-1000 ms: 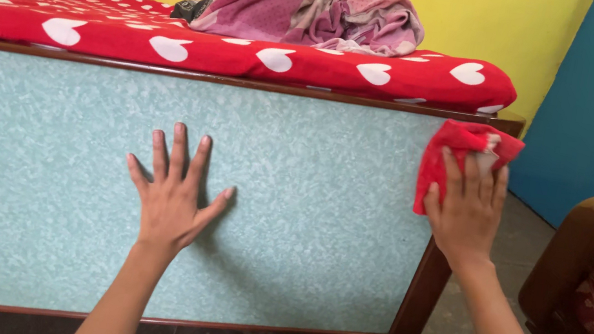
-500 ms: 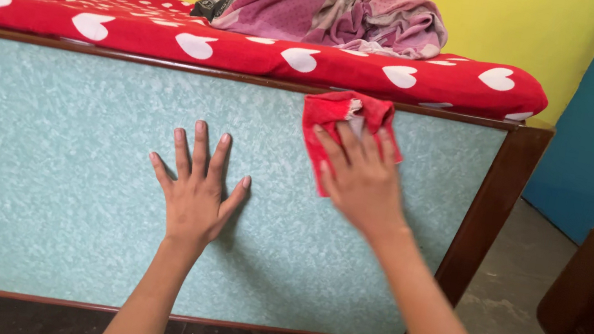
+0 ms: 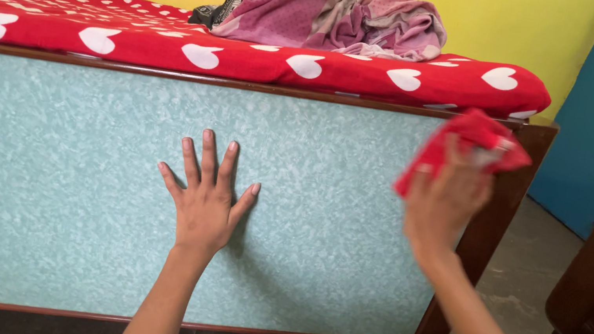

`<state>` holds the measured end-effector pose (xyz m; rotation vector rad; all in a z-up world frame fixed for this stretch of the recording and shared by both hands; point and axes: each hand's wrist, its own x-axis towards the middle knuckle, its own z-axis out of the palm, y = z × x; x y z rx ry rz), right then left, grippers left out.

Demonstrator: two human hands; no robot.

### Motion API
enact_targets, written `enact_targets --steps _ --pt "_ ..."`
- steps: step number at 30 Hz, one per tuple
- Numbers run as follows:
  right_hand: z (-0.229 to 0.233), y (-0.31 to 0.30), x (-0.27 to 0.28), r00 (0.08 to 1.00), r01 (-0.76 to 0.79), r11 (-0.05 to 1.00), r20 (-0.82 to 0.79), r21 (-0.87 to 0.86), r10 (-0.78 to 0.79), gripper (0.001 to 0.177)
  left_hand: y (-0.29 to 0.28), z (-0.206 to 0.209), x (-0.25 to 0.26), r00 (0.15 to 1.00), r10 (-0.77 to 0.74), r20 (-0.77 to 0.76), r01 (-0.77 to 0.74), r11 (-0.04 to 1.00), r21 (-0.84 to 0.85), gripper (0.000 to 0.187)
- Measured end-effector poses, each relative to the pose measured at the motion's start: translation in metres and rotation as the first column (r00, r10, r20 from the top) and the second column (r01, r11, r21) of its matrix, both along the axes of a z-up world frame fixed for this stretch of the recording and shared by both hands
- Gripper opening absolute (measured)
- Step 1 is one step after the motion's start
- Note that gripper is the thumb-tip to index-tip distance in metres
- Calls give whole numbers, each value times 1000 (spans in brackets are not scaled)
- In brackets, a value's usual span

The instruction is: The person wipes the side panel and corner post of a bed frame using a red cloth, then picks up a spray bottle and continues wiping the surface.

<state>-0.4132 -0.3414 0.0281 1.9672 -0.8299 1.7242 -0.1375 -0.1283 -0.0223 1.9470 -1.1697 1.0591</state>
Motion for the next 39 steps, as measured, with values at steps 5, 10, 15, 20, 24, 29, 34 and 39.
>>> enact_targets --steps 5,10,15,20,24,29,34,39 --pt "11 67 57 912 -167 979 -396 -118 108 65 0 -1 0 1000 8 25 -7 1000 -27 85" --pt "23 79 64 794 -199 929 -607 -313 -34 65 3 0 0 1000 14 19 -13 999 -30 84" --pt "18 7 -6 901 -4 922 -402 -388 -165 68 2 1 -4 1000 -15 17 16 997 -78 83" --pt "-3 -30 -49 980 119 992 -167 34 -111 70 1 1 -5 999 -32 -6 31 996 -82 83" --pt "-7 0 5 998 56 996 -40 76 -53 72 -2 -1 -4 1000 -21 -5 20 995 -93 84" --pt "4 69 63 849 -206 963 -521 -174 88 65 -3 -2 -2 1000 -21 6 21 994 -109 83" --pt "7 88 69 740 -334 913 -665 -236 99 61 -5 -3 0 1000 -19 13 20 994 -108 83" --pt "9 18 13 878 -129 944 -478 -305 -35 63 -5 -5 3 999 -12 34 15 995 -101 84"
